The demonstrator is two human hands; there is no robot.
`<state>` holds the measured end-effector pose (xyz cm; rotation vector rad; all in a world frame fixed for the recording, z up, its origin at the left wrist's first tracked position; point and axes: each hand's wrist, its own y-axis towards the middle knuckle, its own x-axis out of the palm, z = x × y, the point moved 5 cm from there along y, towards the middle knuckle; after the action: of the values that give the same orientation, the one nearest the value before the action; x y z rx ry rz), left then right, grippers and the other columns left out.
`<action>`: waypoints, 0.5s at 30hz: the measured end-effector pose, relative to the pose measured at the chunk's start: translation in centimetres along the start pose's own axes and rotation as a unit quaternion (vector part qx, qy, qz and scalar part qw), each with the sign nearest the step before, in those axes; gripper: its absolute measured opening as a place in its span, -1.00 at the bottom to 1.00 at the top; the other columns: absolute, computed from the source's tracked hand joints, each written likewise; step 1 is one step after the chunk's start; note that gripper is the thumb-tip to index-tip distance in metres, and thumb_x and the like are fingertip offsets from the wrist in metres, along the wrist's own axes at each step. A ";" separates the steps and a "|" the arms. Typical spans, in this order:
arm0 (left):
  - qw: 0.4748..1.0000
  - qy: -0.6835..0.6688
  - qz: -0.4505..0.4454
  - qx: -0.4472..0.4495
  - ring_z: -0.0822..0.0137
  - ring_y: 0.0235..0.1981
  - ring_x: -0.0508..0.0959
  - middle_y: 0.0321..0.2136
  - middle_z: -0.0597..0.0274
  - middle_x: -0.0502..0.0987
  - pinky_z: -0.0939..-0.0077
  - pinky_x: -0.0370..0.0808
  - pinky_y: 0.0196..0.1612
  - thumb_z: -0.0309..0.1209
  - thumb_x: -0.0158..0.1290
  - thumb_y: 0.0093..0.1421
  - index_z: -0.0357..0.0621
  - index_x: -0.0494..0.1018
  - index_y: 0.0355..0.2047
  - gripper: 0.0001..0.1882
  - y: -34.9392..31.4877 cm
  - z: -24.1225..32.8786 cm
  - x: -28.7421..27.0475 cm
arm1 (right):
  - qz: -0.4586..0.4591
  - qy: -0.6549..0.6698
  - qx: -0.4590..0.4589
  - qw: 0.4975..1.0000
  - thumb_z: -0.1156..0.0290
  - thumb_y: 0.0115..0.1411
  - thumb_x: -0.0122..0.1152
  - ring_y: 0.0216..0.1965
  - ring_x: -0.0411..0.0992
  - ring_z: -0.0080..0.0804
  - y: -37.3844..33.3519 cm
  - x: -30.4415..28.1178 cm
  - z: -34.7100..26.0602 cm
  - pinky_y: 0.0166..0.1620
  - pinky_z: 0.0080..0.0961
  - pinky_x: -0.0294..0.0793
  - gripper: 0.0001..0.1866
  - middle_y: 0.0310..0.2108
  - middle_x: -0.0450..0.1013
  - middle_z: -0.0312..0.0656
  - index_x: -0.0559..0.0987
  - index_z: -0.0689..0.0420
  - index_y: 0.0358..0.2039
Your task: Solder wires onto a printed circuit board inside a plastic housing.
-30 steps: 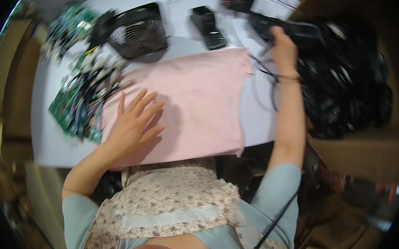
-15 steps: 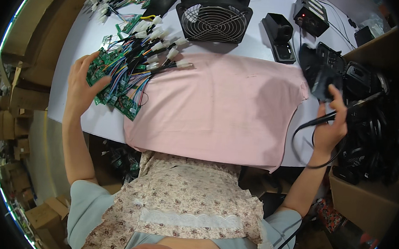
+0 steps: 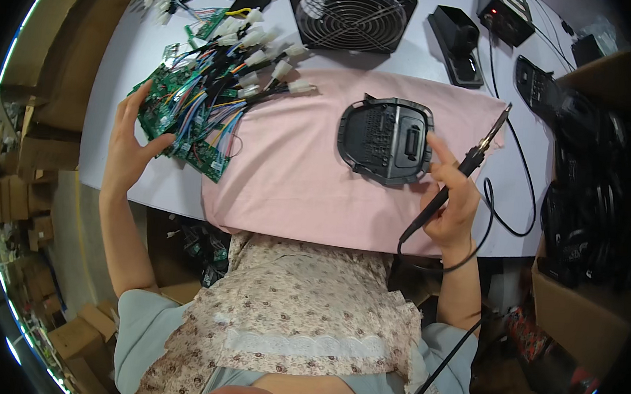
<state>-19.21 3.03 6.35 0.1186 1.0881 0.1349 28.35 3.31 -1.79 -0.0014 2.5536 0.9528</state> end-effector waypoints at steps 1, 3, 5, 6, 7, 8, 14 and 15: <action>1.000 0.013 0.004 0.014 0.03 0.25 0.41 0.23 0.00 0.37 0.19 0.36 0.32 -0.49 0.45 -0.07 0.03 0.30 0.40 -0.02 0.2 -0.3 0.0 | 0.002 -0.012 0.005 1.000 0.68 0.15 0.17 -0.38 0.54 -0.27 0.5 -0.3 -0.5 -0.23 -0.52 0.51 -0.78 -0.14 0.64 0.02 0.48 0.20 -0.19; 1.000 0.022 0.000 0.022 0.07 0.25 0.41 0.23 0.03 0.39 0.20 0.35 0.32 -0.50 0.43 -0.05 0.01 0.29 0.41 -0.03 0.0 -0.9 0.0 | -0.029 -0.098 0.124 0.987 0.60 0.23 0.21 -0.41 0.53 -0.45 1.6 -0.2 -0.6 -0.25 -0.58 0.49 -0.69 -0.32 0.56 -0.14 0.53 0.19 0.01; 1.000 -0.026 -0.002 -0.012 0.09 0.27 0.40 0.24 0.05 0.39 0.18 0.33 0.34 -0.51 0.40 -0.02 -0.03 0.28 0.41 -0.06 -0.4 -2.0 -0.6 | -0.037 -0.048 0.216 0.975 0.51 0.24 0.33 -0.50 0.48 -0.53 2.3 0.3 -0.2 -0.34 -0.57 0.49 -0.62 -0.34 0.46 -0.23 0.50 0.15 0.06; 0.999 -0.034 -0.010 -0.002 0.09 0.27 0.40 0.24 0.05 0.39 0.18 0.33 0.34 -0.51 0.40 -0.02 -0.03 0.28 0.41 -0.06 -0.3 -1.9 -0.5 | -0.039 -0.010 0.250 0.967 0.51 0.23 0.35 -0.52 0.44 -0.54 2.3 0.6 -0.1 -0.35 -0.57 0.48 -0.64 -0.35 0.44 -0.23 0.47 0.15 0.01; 0.999 -0.034 -0.016 -0.003 0.08 0.28 0.39 0.25 0.05 0.39 0.17 0.32 0.34 -0.50 0.39 -0.01 -0.04 0.28 0.40 -0.07 -0.1 -2.1 -0.6 | -0.041 0.033 0.283 0.958 0.51 0.22 0.37 -0.53 0.41 -0.54 2.3 1.1 0.4 -0.36 -0.57 0.48 -0.65 -0.36 0.43 -0.23 0.44 0.15 -0.05; 0.999 -0.032 -0.020 -0.006 0.08 0.30 0.38 0.25 0.05 0.39 0.16 0.31 0.35 -0.49 0.38 0.00 -0.05 0.28 0.40 -0.08 0.2 -2.1 -0.5 | -0.035 0.029 0.288 0.956 0.51 0.22 0.37 -0.53 0.41 -0.54 2.4 1.0 0.7 -0.36 -0.57 0.48 -0.65 -0.36 0.43 -0.23 0.44 0.15 -0.05; 0.997 0.062 0.012 0.051 0.02 0.30 0.38 0.26 0.01 0.38 0.16 0.30 0.36 -0.47 0.39 -0.01 -0.01 0.29 0.40 -0.08 -0.2 -0.7 -0.5 | -0.069 0.010 0.256 0.964 0.58 0.15 0.36 -0.44 0.37 -0.66 2.8 2.5 0.9 -0.37 -0.64 0.44 -0.65 -0.24 0.51 -0.21 0.37 0.15 -0.14; 0.996 0.069 0.014 0.045 0.02 0.30 0.38 0.26 0.01 0.38 0.16 0.30 0.36 -0.47 0.39 -0.01 -0.01 0.29 0.40 -0.08 -0.3 -0.6 -0.2 | -0.069 0.019 0.275 0.959 0.60 0.14 0.35 -0.44 0.34 -0.69 2.5 2.3 1.0 -0.37 -0.66 0.42 -0.65 -0.23 0.50 -0.24 0.37 0.15 -0.14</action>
<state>-19.83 2.72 6.19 0.2087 1.2314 0.1207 26.21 6.16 -1.75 -0.0387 2.7250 0.1702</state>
